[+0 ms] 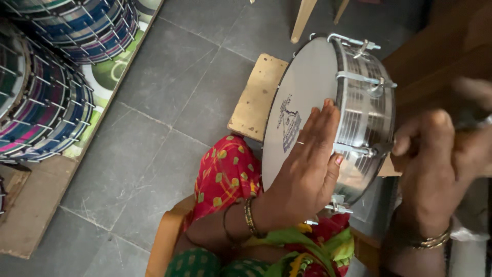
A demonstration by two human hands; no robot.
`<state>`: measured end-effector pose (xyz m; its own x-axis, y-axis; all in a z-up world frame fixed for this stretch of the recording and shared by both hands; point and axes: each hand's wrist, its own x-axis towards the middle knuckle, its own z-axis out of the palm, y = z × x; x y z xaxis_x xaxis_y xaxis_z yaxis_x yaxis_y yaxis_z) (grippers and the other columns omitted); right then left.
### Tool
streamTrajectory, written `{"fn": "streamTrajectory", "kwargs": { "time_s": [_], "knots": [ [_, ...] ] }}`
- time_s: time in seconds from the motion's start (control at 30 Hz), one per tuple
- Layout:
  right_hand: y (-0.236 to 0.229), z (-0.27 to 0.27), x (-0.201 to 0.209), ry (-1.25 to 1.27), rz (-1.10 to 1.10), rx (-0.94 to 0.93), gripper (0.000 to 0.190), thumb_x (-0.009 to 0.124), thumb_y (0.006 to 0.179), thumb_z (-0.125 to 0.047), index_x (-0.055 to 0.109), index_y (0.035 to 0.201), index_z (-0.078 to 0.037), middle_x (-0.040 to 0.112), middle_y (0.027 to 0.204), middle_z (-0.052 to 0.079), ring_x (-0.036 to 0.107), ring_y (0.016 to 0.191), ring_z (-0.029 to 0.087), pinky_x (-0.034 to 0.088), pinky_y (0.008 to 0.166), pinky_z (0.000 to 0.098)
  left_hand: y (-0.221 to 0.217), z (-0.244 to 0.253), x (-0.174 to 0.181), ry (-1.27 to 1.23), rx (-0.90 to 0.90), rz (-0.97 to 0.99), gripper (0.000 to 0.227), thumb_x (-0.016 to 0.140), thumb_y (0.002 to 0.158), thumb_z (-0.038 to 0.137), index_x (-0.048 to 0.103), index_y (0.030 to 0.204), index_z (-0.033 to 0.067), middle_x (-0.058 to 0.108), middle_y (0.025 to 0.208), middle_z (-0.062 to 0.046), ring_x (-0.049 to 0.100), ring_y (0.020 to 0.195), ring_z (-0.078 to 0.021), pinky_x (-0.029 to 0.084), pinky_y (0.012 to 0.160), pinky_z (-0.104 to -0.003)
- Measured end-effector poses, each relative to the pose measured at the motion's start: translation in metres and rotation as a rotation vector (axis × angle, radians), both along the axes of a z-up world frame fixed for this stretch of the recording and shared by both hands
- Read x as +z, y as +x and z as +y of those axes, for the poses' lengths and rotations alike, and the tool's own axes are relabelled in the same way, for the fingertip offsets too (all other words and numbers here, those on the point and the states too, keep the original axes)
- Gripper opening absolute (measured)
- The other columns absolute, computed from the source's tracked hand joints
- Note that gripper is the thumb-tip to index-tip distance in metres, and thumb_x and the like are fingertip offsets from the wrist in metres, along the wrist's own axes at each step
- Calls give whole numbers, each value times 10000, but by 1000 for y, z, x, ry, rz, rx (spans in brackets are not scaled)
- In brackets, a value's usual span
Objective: The person uses a wrench to tighten the lugs on a small silver drum held in their lap. They rotate the drum to access different lugs and continue tightening them throughout the clip.
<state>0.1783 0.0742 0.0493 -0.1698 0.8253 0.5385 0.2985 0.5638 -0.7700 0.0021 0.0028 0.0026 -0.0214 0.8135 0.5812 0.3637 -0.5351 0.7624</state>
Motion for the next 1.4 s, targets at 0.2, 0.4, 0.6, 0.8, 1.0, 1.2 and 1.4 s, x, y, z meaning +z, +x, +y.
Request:
{"fn": "streamTrajectory", "kwargs": {
  "time_s": [0.2,0.4,0.6,0.8,1.0,1.2,1.4],
  "knots": [
    [2,-3,-3,-30,113,4,208,450,1243,-180,486,1292,19,591,749,99,493,497,108,367,439,240,1,2,0,3,2,8,644,464,1106,63,139,1625,-133,253,1646,-351,253,1590,-456,209,1386,-532],
    [35,-1,-71,577,54,-61,169,416,1186,-173,462,1303,-60,584,695,110,486,450,131,357,412,282,2,-1,-1,30,9,-33,593,474,1132,69,155,1591,-129,265,1652,-331,278,1595,-439,237,1365,-505],
    [22,-4,-66,497,39,-87,265,411,1192,-153,366,1424,-33,570,675,79,487,481,122,360,445,265,1,-3,0,19,18,1,601,484,1121,60,162,1587,-140,265,1648,-345,274,1591,-461,248,1360,-511],
    [-7,-11,9,-120,7,-14,324,418,1228,-131,329,1502,15,562,710,90,482,512,113,345,463,226,1,-4,-1,25,23,65,636,483,1088,27,157,1605,-146,247,1643,-350,257,1590,-472,231,1359,-521],
    [-6,-7,14,72,-113,-198,175,506,1174,-130,472,1320,-40,615,742,82,480,504,104,370,444,241,1,-4,1,9,1,9,656,477,1085,32,154,1630,-136,232,1656,-346,242,1597,-465,223,1358,-521],
    [40,-7,-57,735,-204,-167,163,537,1167,-181,553,1045,-73,673,729,130,516,479,131,424,436,297,2,-5,-1,7,8,25,603,467,1118,53,144,1591,-136,219,1665,-331,237,1607,-452,210,1372,-515],
    [34,-8,-70,604,-69,-121,133,509,1190,-183,487,1190,-51,635,714,113,511,481,124,401,440,265,2,-4,1,-18,11,38,631,476,1096,47,166,1612,-142,226,1658,-342,233,1598,-473,214,1358,-520]
  ]
}}
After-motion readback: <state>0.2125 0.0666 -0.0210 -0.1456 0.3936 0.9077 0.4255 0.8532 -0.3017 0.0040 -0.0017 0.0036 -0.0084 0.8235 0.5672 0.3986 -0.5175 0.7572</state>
